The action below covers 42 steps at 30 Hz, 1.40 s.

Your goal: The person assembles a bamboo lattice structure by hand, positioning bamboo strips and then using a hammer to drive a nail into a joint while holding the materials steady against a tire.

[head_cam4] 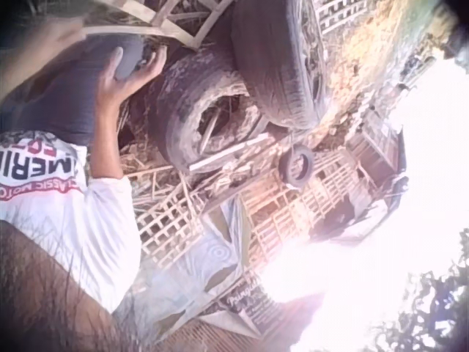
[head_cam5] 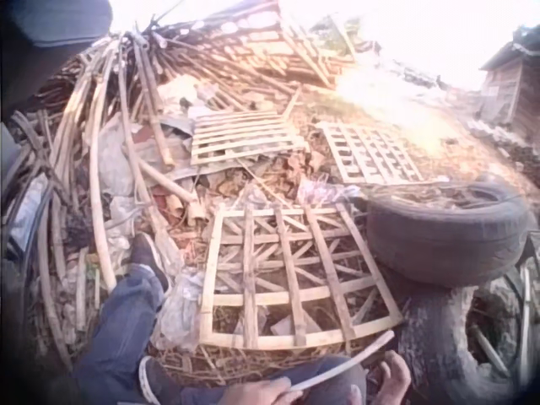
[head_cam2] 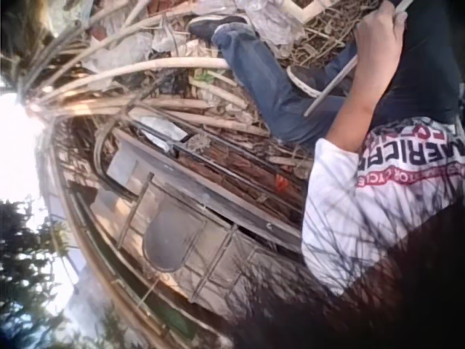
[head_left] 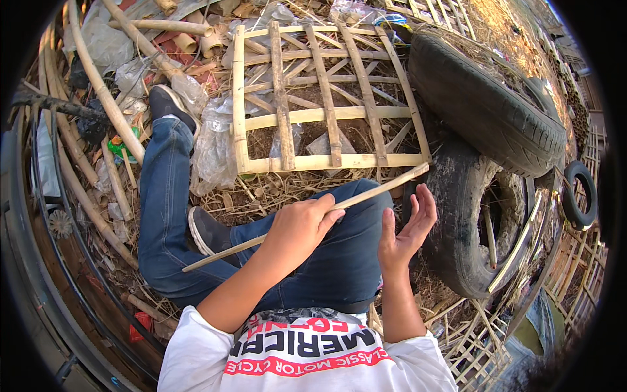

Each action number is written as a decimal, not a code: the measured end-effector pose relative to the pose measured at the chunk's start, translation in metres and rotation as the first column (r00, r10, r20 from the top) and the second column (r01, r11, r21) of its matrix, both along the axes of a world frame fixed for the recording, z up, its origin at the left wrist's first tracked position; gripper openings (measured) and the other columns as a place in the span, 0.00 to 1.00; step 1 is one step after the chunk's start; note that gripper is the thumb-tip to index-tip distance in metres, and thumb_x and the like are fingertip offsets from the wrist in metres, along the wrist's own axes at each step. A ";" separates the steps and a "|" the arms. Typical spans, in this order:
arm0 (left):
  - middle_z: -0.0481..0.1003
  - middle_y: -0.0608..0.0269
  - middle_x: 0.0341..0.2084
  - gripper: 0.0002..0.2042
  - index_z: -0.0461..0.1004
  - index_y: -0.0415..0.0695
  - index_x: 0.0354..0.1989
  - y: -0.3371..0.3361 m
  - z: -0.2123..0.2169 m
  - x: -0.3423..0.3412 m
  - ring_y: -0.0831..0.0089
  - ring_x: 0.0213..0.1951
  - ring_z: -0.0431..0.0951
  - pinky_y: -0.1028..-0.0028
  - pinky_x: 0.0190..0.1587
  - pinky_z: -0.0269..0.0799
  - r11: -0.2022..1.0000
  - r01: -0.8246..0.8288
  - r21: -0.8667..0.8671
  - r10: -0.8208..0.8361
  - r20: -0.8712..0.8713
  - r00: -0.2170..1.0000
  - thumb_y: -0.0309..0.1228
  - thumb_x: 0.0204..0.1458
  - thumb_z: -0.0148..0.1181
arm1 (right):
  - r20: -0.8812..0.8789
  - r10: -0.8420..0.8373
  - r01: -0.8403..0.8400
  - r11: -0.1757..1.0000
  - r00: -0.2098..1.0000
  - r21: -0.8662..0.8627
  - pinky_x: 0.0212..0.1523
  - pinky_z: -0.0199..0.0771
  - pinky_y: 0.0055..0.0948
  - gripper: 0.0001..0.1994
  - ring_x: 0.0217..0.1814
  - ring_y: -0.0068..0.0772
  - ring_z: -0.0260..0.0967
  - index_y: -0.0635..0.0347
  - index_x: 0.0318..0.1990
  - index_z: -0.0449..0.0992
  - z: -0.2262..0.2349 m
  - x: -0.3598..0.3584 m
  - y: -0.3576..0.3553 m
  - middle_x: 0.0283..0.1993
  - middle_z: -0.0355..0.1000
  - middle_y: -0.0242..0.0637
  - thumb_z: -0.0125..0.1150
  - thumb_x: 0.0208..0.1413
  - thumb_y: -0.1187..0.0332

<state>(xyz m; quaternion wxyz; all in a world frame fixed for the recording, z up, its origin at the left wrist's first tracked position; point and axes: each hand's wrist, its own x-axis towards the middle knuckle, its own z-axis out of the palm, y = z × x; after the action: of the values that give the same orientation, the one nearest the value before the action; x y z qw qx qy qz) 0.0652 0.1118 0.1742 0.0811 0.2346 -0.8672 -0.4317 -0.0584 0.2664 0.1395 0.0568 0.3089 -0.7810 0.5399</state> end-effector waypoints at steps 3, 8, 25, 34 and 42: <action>0.72 0.45 0.28 0.10 0.70 0.37 0.41 -0.003 0.003 -0.020 0.47 0.32 0.74 0.57 0.35 0.68 0.999 -0.017 -0.047 0.018 0.021 1.000 0.32 0.58 0.52 | 0.293 0.016 0.030 0.988 0.956 -0.152 0.64 0.52 0.40 0.33 0.63 0.41 0.57 0.64 0.63 0.50 0.005 -0.017 -0.007 0.58 0.60 0.49 0.61 0.53 0.72; 0.67 0.41 0.37 0.15 0.66 0.35 0.53 0.021 -0.030 -0.070 0.44 0.39 0.71 0.56 0.44 0.67 0.998 0.054 0.029 -0.055 0.044 0.998 0.25 0.57 0.48 | 0.761 0.256 -0.086 0.963 0.596 -0.256 0.59 0.62 0.33 0.27 0.57 0.33 0.64 0.68 0.63 0.50 -0.026 -0.044 -0.022 0.53 0.67 0.47 0.52 0.60 0.70; 0.68 0.68 0.15 0.09 0.69 0.40 0.42 -0.022 -0.113 -0.109 0.83 0.14 0.64 0.81 0.16 0.59 0.752 -0.194 0.630 0.023 0.269 0.963 0.33 0.62 0.48 | 0.763 0.083 -0.304 0.940 0.642 0.153 0.25 0.69 0.28 0.11 0.22 0.25 0.71 0.70 0.33 0.77 -0.108 -0.105 -0.080 0.20 0.74 0.41 0.60 0.55 0.67; 0.68 0.69 0.15 0.11 0.72 0.38 0.37 -0.027 -0.127 -0.106 0.84 0.14 0.66 0.83 0.15 0.63 0.638 -0.361 0.680 0.128 0.369 0.920 0.33 0.62 0.48 | 0.600 0.013 -0.386 0.777 0.800 0.497 0.31 0.70 0.43 0.12 0.29 0.53 0.73 0.62 0.35 0.79 -0.085 -0.105 -0.096 0.24 0.73 0.51 0.58 0.55 0.62; 0.70 0.65 0.13 0.15 0.74 0.34 0.30 -0.033 -0.127 -0.106 0.81 0.14 0.69 0.81 0.16 0.66 0.646 -0.410 0.644 0.156 0.414 0.897 0.36 0.60 0.52 | 0.551 0.045 -0.367 0.791 0.833 0.490 0.26 0.67 0.39 0.12 0.23 0.49 0.70 0.66 0.33 0.77 -0.088 -0.104 -0.102 0.20 0.71 0.50 0.60 0.54 0.63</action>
<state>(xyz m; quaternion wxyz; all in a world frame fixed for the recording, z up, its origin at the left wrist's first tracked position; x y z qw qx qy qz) -0.0412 0.0791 0.0477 -0.0919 0.4487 -0.5817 -0.6722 -0.1624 0.1641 0.0520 -0.3107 0.2432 -0.8528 0.3421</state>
